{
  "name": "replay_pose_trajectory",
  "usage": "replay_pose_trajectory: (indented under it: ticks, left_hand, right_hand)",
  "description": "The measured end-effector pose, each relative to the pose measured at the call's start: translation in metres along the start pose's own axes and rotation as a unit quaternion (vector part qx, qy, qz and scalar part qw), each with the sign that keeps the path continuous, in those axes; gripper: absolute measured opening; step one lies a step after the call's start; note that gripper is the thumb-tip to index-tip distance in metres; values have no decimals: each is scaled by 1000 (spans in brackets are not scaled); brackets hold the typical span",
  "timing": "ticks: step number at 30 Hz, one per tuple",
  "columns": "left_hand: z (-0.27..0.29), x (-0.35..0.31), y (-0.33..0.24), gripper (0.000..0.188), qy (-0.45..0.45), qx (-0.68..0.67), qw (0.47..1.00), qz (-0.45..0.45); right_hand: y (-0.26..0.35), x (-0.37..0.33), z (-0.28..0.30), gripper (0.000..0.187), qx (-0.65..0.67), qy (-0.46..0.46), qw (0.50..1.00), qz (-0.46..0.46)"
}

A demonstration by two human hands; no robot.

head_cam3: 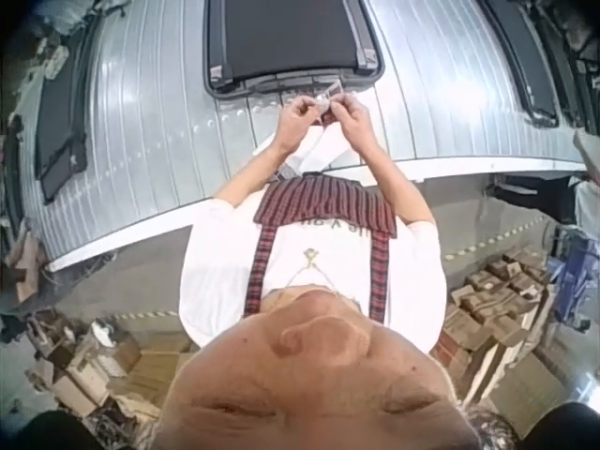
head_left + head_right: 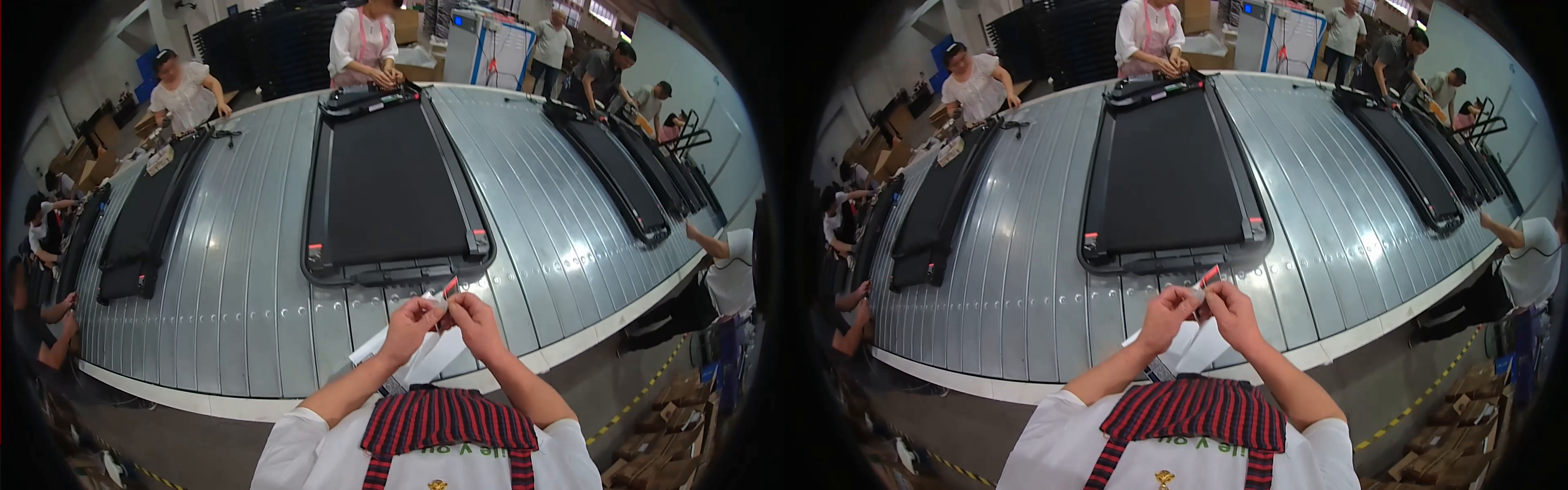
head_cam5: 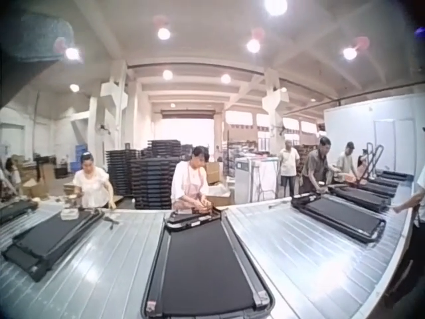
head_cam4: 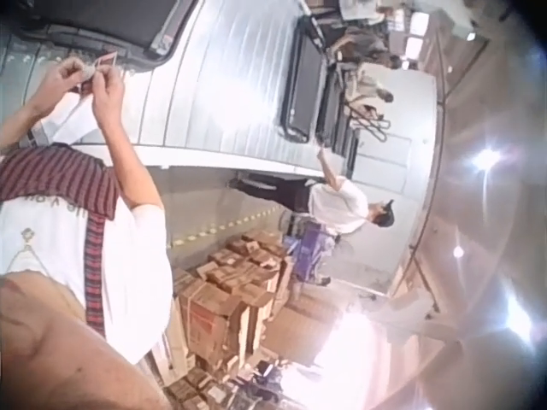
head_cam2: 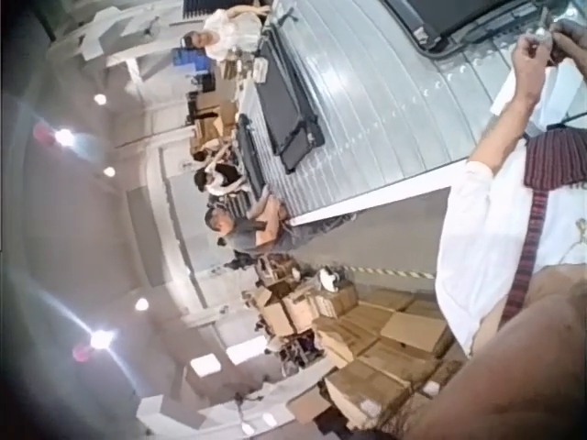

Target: Applying informational and warning stickers to the frames of treadmills on a conveyor belt.

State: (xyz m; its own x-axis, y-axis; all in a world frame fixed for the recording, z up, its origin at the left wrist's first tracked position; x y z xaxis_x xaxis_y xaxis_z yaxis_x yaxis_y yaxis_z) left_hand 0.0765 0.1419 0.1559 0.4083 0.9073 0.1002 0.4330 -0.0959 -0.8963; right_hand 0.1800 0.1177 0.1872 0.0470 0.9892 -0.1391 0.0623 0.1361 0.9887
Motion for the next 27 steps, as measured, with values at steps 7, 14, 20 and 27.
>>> replay_pose_trajectory:
  ticks: [7, 14, 20, 27]
  left_hand:
    - [54, 11, -16, 10, -120, 125, 981, -92]
    - [17, 17, -55, 15, -37, 373, 900, -221]
    - [-16, 37, -19, 27, 25, 265, 955, -132]
    - [-94, 56, 17, 35, 73, 266, 961, -24]
  right_hand:
    - [-15, -5, 35, 12, 147, -78, 983, -77]
    - [83, -18, 26, 13, -336, -231, 860, 308]
    - [81, -39, -20, 22, -360, 60, 863, 350]
    - [110, -21, 80, 18, -353, 69, 854, 377]
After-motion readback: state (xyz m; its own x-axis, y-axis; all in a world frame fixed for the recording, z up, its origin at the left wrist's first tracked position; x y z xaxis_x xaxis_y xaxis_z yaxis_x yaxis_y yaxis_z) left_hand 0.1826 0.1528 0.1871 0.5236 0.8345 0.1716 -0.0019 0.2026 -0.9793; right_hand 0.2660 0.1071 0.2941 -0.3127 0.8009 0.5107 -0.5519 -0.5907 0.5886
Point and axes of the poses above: each hand's wrist, its own x-axis towards the middle knuckle, its own z-axis out of the back of the hand, y = z × x, the point moved 9 cm from there along x, towards the middle knuckle, and after that the axes turned 8 degrees about -z, right-handed, at the moved point
